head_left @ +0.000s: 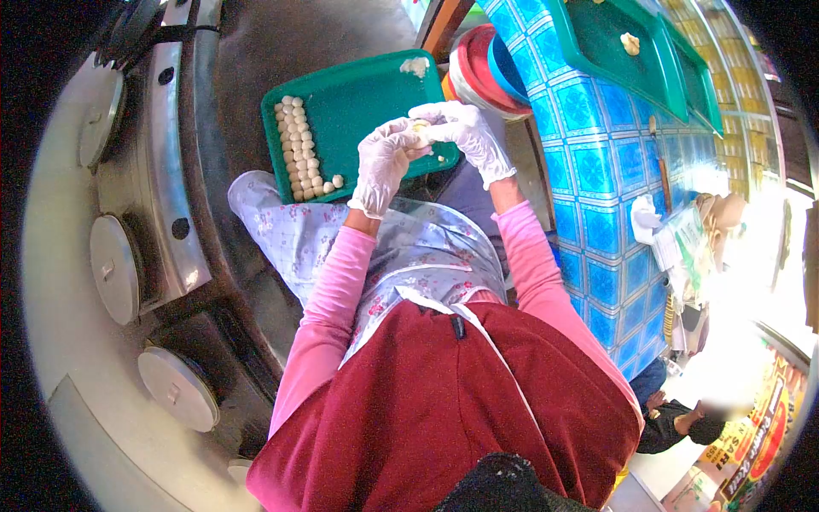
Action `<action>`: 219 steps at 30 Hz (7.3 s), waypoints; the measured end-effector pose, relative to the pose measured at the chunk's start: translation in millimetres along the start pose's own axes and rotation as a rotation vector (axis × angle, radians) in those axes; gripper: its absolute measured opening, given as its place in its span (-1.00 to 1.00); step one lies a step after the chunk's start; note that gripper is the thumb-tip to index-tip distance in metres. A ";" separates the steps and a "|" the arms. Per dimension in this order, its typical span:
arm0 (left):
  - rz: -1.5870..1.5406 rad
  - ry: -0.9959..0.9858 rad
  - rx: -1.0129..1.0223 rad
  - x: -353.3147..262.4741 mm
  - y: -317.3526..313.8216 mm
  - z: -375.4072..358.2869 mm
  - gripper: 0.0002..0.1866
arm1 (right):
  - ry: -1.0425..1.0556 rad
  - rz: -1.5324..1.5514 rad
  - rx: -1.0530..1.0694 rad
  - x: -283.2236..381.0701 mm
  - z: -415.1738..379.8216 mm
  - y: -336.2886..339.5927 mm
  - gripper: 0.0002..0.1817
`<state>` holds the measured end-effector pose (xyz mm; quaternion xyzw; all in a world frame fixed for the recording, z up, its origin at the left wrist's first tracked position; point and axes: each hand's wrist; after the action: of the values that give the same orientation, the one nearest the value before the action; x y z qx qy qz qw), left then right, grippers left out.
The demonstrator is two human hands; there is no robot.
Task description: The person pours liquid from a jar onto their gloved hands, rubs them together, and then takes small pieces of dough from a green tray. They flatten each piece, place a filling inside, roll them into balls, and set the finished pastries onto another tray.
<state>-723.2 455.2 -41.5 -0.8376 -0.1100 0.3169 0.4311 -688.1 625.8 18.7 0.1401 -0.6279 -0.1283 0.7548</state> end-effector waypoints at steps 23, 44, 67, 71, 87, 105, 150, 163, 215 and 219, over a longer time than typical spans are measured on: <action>0.023 -0.057 -0.158 10.0 8.8 10.1 -0.79 | 0.370 -0.668 -0.081 -5.6 -35.6 -31.2 -0.80; 0.297 -0.007 0.232 15.5 -7.8 15.0 -0.55 | 0.012 0.574 -0.558 -33.9 -54.6 -34.8 -0.61; 0.187 0.154 0.146 28.8 -7.8 25.2 -0.67 | -0.116 1.288 -0.703 -25.5 -58.7 -36.8 -0.81; 0.237 0.123 0.113 32.8 8.9 42.4 -0.65 | -0.187 1.206 -0.775 -39.4 -51.9 -42.6 -0.81; 0.150 0.063 0.023 11.2 -3.9 62.1 -0.64 | -0.149 0.099 -0.592 -29.7 -19.3 -26.4 -0.69; 0.029 -0.053 0.047 -2.8 -49.2 18.1 -0.64 | 0.303 -0.408 -0.425 4.9 -19.8 -20.0 -0.61; 0.264 0.044 0.239 9.2 -58.4 9.8 -0.54 | -0.171 0.547 -0.558 2.4 -41.0 -1.5 -0.72; -0.247 0.041 0.078 33.2 -50.6 21.9 -0.40 | 0.048 0.695 -0.533 17.5 -33.7 -60.8 -0.25; -0.003 -0.039 0.141 0.4 -32.6 -4.8 -0.56 | 0.205 -0.225 -0.171 29.5 -27.9 -6.3 -0.67; -0.002 0.016 0.197 -5.2 -32.7 -4.6 -0.51 | 0.252 -0.175 -0.131 23.2 -25.7 8.5 -0.71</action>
<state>-721.4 469.6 -11.3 -0.7935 -0.0754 0.3191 0.5127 -658.6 626.4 38.6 0.1597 -0.5040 -0.2158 0.8209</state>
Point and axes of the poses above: each hand's wrist, its own z-axis towards the middle knuckle, its own y-axis out of the back of the hand, x = y × z, and after that the axes turned 11 degrees about y, right-handed
